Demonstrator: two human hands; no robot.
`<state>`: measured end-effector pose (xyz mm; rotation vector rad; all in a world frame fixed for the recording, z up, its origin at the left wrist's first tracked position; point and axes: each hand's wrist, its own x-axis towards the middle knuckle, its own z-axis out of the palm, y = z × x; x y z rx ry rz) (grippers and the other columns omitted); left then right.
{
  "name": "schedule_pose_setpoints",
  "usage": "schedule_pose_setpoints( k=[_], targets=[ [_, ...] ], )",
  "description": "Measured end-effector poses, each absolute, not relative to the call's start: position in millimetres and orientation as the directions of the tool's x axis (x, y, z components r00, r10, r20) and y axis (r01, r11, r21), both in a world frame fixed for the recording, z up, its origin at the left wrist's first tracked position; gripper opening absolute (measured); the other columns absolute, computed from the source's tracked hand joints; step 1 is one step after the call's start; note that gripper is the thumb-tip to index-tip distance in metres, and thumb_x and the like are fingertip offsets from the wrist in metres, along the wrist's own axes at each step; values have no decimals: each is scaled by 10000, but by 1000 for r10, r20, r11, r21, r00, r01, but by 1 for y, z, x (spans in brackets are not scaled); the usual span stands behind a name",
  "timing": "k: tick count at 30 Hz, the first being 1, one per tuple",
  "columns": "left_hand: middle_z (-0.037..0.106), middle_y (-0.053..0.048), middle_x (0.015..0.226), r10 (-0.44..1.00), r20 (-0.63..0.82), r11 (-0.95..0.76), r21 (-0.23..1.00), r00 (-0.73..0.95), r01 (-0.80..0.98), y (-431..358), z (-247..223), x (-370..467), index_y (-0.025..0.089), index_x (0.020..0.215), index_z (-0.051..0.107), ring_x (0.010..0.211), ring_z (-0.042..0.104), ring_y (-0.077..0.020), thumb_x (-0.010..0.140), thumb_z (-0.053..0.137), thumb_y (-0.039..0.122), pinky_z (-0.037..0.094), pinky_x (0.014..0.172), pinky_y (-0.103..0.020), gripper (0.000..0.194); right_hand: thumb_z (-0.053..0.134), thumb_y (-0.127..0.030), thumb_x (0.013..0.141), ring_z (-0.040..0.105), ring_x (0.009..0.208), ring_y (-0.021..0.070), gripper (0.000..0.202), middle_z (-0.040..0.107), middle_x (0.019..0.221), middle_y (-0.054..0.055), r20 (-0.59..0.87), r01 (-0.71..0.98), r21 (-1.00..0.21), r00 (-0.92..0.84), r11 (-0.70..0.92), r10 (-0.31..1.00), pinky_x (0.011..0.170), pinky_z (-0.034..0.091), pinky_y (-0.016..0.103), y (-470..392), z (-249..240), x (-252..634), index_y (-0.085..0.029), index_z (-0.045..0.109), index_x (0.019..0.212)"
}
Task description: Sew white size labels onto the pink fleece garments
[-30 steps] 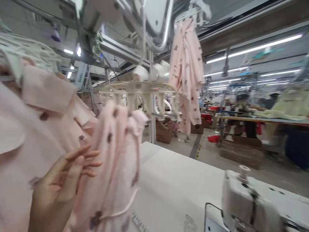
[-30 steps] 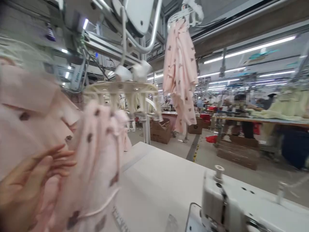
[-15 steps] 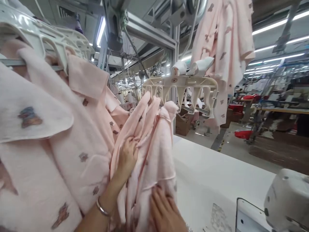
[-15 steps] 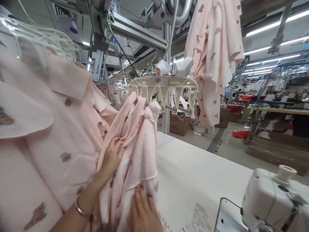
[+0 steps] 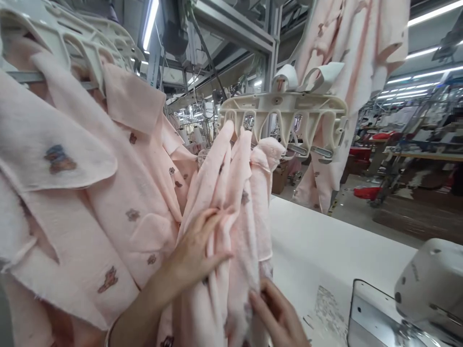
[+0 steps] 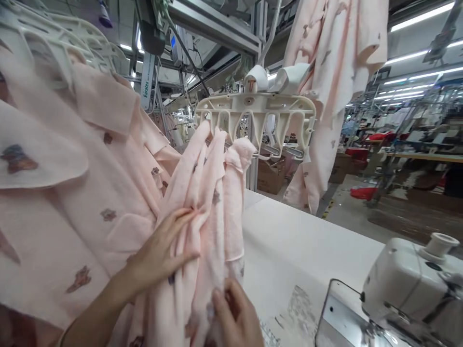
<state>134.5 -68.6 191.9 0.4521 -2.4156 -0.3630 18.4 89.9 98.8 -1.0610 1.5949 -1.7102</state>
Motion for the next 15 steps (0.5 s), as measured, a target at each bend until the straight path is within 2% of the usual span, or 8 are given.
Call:
schedule_pose_setpoints(
  k=[1,2,4,6,8,10,12,15],
  targets=[
    [410,-88,1402,-440,582,897,315,-684,-310,-90,186,135,239,1351,417,1300,378,-276,759,662,330,354,1071,-419,647,541,-564,789,550,609,149,349,523,624,-9,140,-18,-988,-550,-156,-823,568,458,224,98,99,7,-220,537,732],
    [447,-87,1374,-469,619,881,278,-629,-383,-111,180,137,231,1283,499,1290,393,-292,743,656,287,346,1073,-446,565,570,-555,769,536,623,144,341,511,639,-13,109,52,-984,-587,-172,-802,590,456,225,107,99,-4,-220,529,720],
    [472,-135,1329,-527,685,833,297,-503,-467,-141,174,142,173,1165,581,1294,371,-335,791,559,217,291,1079,-526,378,589,-533,761,491,617,127,331,469,642,-24,41,123,-979,-661,-162,-749,593,433,216,119,99,-18,-218,508,698],
    [460,-165,1310,-545,758,794,331,-358,-509,-145,171,144,134,1113,580,1292,363,-332,850,441,187,276,1076,-533,302,588,-534,764,436,586,112,344,418,616,-36,4,83,-992,-734,-95,-679,567,393,204,122,99,-25,-214,494,681],
    [503,-142,1247,-546,794,792,384,-267,-475,-128,167,140,146,1102,554,1208,458,-279,891,389,208,369,1026,-452,276,568,-562,768,413,570,111,366,411,603,-41,43,-48,-999,-778,-10,-626,547,357,207,117,99,-25,-214,492,682],
    [562,-96,1149,-573,761,800,438,-305,-411,-105,160,130,182,1129,522,1059,552,-228,894,443,281,455,921,-371,267,536,-577,778,422,562,113,370,444,609,-44,127,-205,-977,-785,60,-607,547,338,217,110,98,-22,-220,483,697],
    [581,-87,1076,-613,675,786,468,-411,-404,-95,150,120,180,1152,497,954,576,-223,855,527,335,475,853,-365,336,502,-569,801,434,551,111,357,473,623,-49,199,-322,-941,-772,102,-604,552,337,221,105,97,-19,-225,462,713],
    [579,-84,918,-639,589,768,457,-495,-449,-108,140,116,156,943,563,871,559,-237,832,534,317,458,821,-393,198,448,-537,850,437,513,110,325,478,615,-52,262,-424,-892,-766,155,-587,541,356,224,107,96,-14,-232,440,737]
  ],
)
